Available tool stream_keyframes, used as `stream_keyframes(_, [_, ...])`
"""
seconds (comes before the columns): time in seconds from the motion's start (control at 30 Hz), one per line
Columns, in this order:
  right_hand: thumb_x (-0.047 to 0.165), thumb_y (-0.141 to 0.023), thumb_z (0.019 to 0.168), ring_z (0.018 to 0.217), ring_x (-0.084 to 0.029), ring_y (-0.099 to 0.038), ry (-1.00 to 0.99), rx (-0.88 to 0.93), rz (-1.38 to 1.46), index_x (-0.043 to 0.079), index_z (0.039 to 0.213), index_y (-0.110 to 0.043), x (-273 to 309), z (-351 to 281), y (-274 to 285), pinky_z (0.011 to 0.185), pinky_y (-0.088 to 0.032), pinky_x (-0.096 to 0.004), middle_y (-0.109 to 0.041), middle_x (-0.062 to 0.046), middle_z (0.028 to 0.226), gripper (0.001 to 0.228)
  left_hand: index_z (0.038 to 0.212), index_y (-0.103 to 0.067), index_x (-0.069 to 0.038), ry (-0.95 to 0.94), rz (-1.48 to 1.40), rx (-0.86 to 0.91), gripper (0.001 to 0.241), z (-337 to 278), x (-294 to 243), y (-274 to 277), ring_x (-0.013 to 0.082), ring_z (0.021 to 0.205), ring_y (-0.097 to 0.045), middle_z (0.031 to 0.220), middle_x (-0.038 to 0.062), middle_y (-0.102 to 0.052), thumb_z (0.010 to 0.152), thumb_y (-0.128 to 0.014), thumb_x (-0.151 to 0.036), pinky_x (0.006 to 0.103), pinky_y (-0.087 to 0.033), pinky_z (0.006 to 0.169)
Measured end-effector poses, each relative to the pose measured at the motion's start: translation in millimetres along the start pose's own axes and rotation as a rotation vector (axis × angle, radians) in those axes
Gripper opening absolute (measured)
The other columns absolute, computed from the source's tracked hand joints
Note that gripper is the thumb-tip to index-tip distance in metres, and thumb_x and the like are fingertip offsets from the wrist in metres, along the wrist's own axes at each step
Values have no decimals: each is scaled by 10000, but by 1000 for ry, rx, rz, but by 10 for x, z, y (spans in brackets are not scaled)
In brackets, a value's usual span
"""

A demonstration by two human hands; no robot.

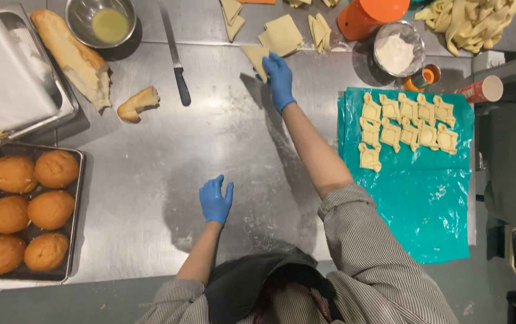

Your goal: The recorder is preparing and folding dough pieces into specific pastry shapes on a stainless steel workbench in a bakery.

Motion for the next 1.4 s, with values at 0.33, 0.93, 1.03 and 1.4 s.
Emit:
stream_keyframes(0.33, [290,-853,742,1194,-401,-517,334,-262,-1226,-11,1066,-649,591,937,110,991,-420,-489,-617,-223,1200,487,1155,-666,-58,32,65,62,386,35,112,-156,282,939,-625,1014,112,-686,916,-726,-355,429,-454,846])
stream_keyframes(0.93, [52,-802,845,888,-93,-673,-113,243,-147,49,1171,-595,-112,-2819,370,793,-572,-251,-688,-29,983,386,1162,-715,-61,519,-836,69,338,-186,504,-410,131,751,-680,956,22,-770,1052,-497,-296,281,-547,701])
stream_keyframes(1.03, [61,-791,876,860,-115,-665,-221,204,-287,26,1145,-612,-926,-3587,585,777,-566,-273,-694,-52,951,325,1063,-746,-32,1104,-1335,483,678,-840,785,-1266,164,639,-647,811,74,-730,1060,-351,-582,300,-516,590])
stream_keyframes(1.4, [141,-757,854,864,-279,-629,414,576,-865,136,1160,-689,-195,-4580,466,786,-520,-396,-635,-81,940,314,1153,-720,-22,80,-644,238,232,-614,129,-255,286,959,-689,1042,150,-734,956,-599,-40,379,-542,867])
Point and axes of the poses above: each hand's wrist, its own z-axis towards the middle knuckle, its own y-axis out of the back of the hand, x = y × z, the point moved 7 cm from there along z, towards the middle knuckle
